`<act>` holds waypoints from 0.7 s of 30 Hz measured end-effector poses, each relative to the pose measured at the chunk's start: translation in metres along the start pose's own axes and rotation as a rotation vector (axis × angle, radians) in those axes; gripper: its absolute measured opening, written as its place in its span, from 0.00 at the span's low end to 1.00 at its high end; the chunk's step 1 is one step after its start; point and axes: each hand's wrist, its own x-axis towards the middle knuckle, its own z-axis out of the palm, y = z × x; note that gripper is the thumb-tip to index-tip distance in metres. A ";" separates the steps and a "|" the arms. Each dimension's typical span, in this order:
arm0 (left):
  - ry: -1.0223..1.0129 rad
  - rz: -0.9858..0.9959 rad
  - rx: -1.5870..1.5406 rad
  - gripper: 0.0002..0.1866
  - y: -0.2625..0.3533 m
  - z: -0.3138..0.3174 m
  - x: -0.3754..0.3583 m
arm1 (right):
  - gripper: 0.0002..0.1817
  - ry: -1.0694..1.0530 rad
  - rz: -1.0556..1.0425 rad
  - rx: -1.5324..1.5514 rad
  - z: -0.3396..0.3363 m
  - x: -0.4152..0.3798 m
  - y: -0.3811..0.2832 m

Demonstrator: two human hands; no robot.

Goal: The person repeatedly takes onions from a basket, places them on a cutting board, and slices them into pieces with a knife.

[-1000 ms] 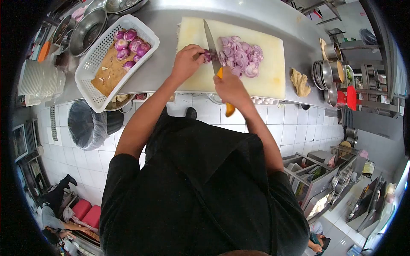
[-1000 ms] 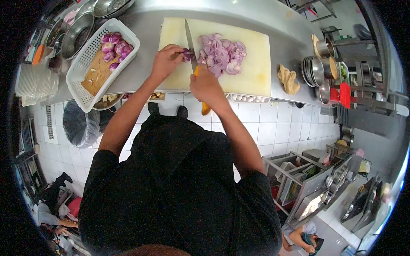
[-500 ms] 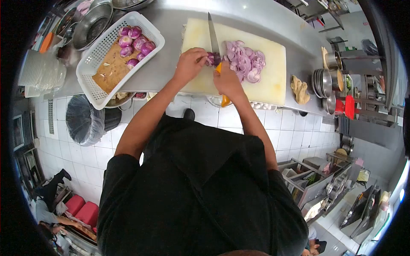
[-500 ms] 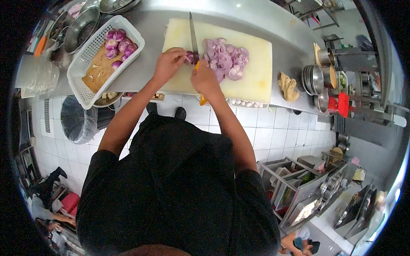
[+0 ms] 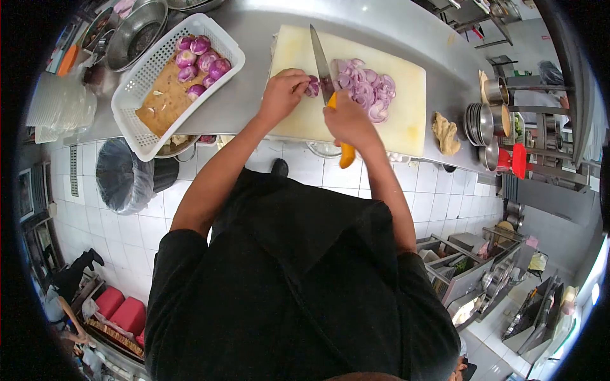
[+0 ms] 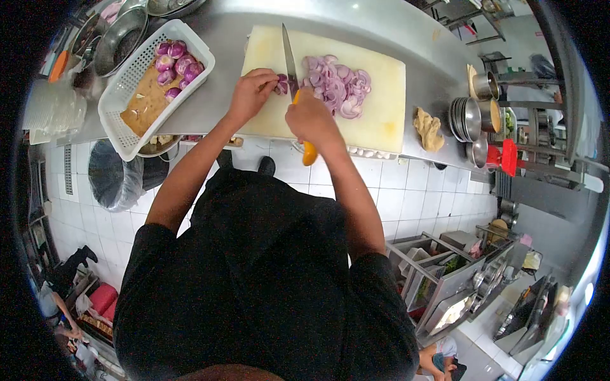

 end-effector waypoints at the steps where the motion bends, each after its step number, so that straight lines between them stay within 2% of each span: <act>1: 0.005 0.020 0.021 0.08 -0.001 0.001 0.001 | 0.17 0.073 -0.068 -0.054 0.024 0.016 0.022; 3: 0.010 0.015 0.009 0.08 0.000 0.003 0.001 | 0.19 0.236 -0.166 -0.186 0.046 0.029 0.032; 5: 0.024 -0.037 -0.044 0.08 0.002 0.003 0.001 | 0.19 0.162 -0.167 -0.095 0.034 0.037 0.033; 7: 0.003 -0.067 -0.051 0.08 0.007 0.000 0.000 | 0.19 0.059 -0.070 -0.006 0.017 0.021 0.020; 9: -0.001 -0.077 -0.051 0.07 0.008 0.000 0.001 | 0.18 -0.069 0.087 0.065 -0.014 -0.004 -0.022; 12: 0.005 -0.057 -0.042 0.07 0.005 0.000 0.004 | 0.19 0.228 -0.205 -0.238 0.045 0.028 0.026; 15: 0.022 -0.075 -0.044 0.07 0.006 -0.001 0.001 | 0.19 0.130 -0.146 -0.120 0.038 0.037 0.039; 18: 0.013 -0.084 -0.032 0.07 0.008 0.000 0.004 | 0.19 -0.084 0.073 0.034 -0.014 0.000 -0.019; 19: 0.002 -0.063 -0.009 0.08 0.005 0.000 0.001 | 0.19 -0.091 0.110 0.062 -0.017 -0.005 -0.026; 21: -0.007 -0.035 0.012 0.08 0.003 0.001 0.003 | 0.19 0.102 -0.104 -0.135 0.032 0.026 0.018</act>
